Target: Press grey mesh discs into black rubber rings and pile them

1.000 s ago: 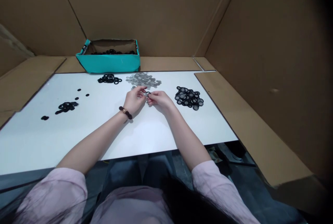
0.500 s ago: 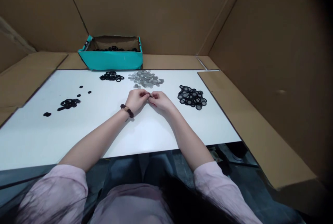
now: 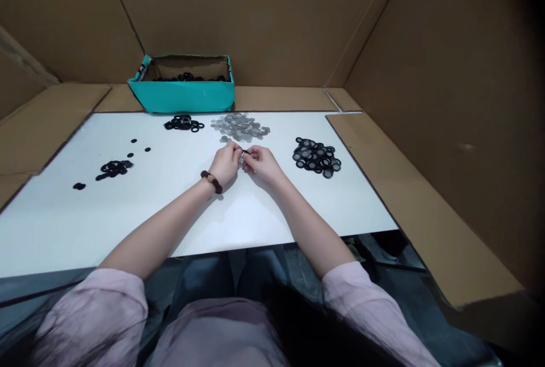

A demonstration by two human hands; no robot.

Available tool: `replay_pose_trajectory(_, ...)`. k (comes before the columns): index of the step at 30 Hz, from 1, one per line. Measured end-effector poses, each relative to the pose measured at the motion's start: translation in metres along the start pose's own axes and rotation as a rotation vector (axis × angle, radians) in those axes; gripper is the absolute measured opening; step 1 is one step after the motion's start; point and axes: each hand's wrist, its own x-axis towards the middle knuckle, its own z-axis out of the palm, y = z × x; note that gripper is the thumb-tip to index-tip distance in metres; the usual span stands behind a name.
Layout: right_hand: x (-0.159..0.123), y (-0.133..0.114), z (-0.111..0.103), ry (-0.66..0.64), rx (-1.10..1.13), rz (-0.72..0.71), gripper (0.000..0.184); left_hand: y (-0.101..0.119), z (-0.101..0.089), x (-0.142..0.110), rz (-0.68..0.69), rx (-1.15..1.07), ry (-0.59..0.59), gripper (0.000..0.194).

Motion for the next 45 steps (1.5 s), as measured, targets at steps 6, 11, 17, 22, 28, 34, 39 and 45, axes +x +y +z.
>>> replay_pose_trajectory(6,-0.006,-0.004,0.005,-0.046,0.094,0.026,0.020,0.007,0.001,-0.005,-0.062,-0.107,0.028,0.013)
replay_pose_trajectory(11,-0.006,-0.009,0.000,-0.014,0.115,0.071,0.018,0.001,-0.002,0.001,-0.035,-0.123,-0.035,0.015)
replay_pose_trajectory(17,-0.004,-0.015,-0.001,0.025,0.099,0.118,0.016,0.002,-0.003,-0.001,-0.031,-0.123,-0.038,0.016)
replay_pose_trajectory(22,-0.003,-0.015,0.000,0.082,0.063,0.101,0.017,0.007,-0.002,-0.006,-0.040,-0.118,-0.037,0.016)
replay_pose_trajectory(28,-0.001,-0.006,-0.007,-0.065,-0.005,0.120,0.019,0.000,-0.012,-0.001,0.132,0.050,-0.171,0.015)
replay_pose_trajectory(34,-0.004,-0.010,-0.011,-0.162,-0.042,0.163,0.019,-0.004,-0.022,0.005,0.221,0.108,-0.253,0.021)
replay_pose_trajectory(39,-0.004,-0.013,-0.013,-0.115,-0.029,0.149,0.015,-0.003,-0.021,0.004,0.207,0.212,-0.308,0.021)
replay_pose_trajectory(45,-0.003,-0.011,-0.013,-0.058,0.113,0.170,0.017,-0.002,-0.014,0.003,0.237,0.149,-0.257,0.016)
